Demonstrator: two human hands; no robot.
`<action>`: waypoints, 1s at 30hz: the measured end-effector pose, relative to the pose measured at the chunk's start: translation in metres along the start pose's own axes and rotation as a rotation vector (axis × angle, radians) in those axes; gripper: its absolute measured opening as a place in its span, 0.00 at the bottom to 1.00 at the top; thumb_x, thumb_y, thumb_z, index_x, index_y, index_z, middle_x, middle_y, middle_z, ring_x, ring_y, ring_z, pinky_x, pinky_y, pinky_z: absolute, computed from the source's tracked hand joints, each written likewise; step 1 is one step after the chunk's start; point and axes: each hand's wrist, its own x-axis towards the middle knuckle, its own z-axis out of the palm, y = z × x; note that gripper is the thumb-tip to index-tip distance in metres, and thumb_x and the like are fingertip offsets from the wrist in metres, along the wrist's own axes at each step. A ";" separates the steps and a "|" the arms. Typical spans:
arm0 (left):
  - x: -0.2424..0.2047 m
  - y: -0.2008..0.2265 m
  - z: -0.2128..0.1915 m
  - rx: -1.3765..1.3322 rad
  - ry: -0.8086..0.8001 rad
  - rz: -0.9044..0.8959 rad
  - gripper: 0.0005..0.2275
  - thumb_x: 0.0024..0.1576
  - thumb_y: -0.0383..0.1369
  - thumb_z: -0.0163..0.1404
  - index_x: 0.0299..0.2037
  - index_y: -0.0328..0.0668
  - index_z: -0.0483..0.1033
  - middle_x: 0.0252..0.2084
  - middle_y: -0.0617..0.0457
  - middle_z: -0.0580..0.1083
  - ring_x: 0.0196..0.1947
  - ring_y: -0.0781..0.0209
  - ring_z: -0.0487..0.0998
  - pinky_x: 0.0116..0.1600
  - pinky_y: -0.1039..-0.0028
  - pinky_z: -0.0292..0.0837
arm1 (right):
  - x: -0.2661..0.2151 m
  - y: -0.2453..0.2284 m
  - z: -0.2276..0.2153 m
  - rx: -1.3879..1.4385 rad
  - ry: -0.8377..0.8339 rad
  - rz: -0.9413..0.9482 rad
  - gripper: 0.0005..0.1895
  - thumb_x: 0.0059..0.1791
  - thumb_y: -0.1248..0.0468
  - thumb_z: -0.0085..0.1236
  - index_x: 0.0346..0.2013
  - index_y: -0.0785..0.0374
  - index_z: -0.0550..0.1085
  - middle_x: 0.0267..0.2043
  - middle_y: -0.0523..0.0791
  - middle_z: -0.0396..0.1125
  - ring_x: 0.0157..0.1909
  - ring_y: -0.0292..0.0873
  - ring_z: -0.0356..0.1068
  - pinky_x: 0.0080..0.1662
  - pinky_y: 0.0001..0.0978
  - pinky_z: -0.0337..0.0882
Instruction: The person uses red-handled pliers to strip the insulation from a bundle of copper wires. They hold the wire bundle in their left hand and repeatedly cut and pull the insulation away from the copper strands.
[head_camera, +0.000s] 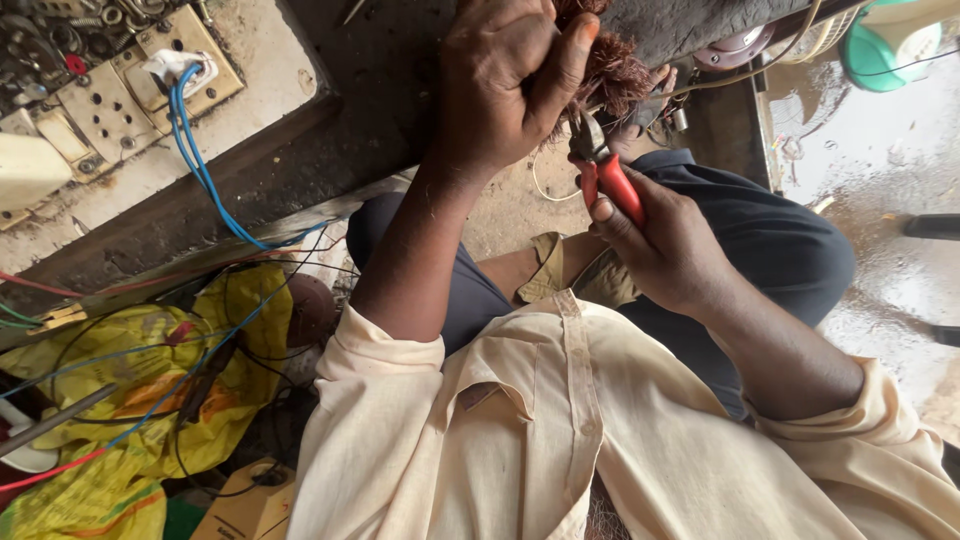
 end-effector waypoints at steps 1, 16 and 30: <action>0.000 0.001 -0.001 0.000 0.006 0.007 0.18 0.67 0.29 0.55 0.23 0.39 0.66 0.25 0.52 0.67 0.28 0.59 0.69 0.39 0.65 0.64 | -0.001 -0.001 -0.001 -0.033 -0.004 0.038 0.22 0.57 0.52 0.50 0.59 0.65 0.70 0.36 0.46 0.72 0.38 0.36 0.71 0.43 0.32 0.71; -0.004 -0.001 0.000 -0.018 0.007 0.020 0.19 0.66 0.29 0.57 0.21 0.39 0.66 0.21 0.52 0.66 0.23 0.60 0.69 0.34 0.67 0.63 | -0.003 0.010 -0.010 0.294 -0.129 0.110 0.25 0.58 0.50 0.45 0.61 0.67 0.68 0.38 0.39 0.69 0.39 0.29 0.67 0.42 0.24 0.70; 0.000 0.002 0.001 -0.073 -0.005 -0.023 0.14 0.70 0.29 0.52 0.29 0.39 0.73 0.21 0.54 0.67 0.21 0.64 0.70 0.30 0.70 0.59 | 0.014 0.042 0.033 0.715 -0.122 0.055 0.12 0.55 0.68 0.56 0.53 0.67 0.70 0.36 0.39 0.65 0.35 0.30 0.63 0.37 0.25 0.67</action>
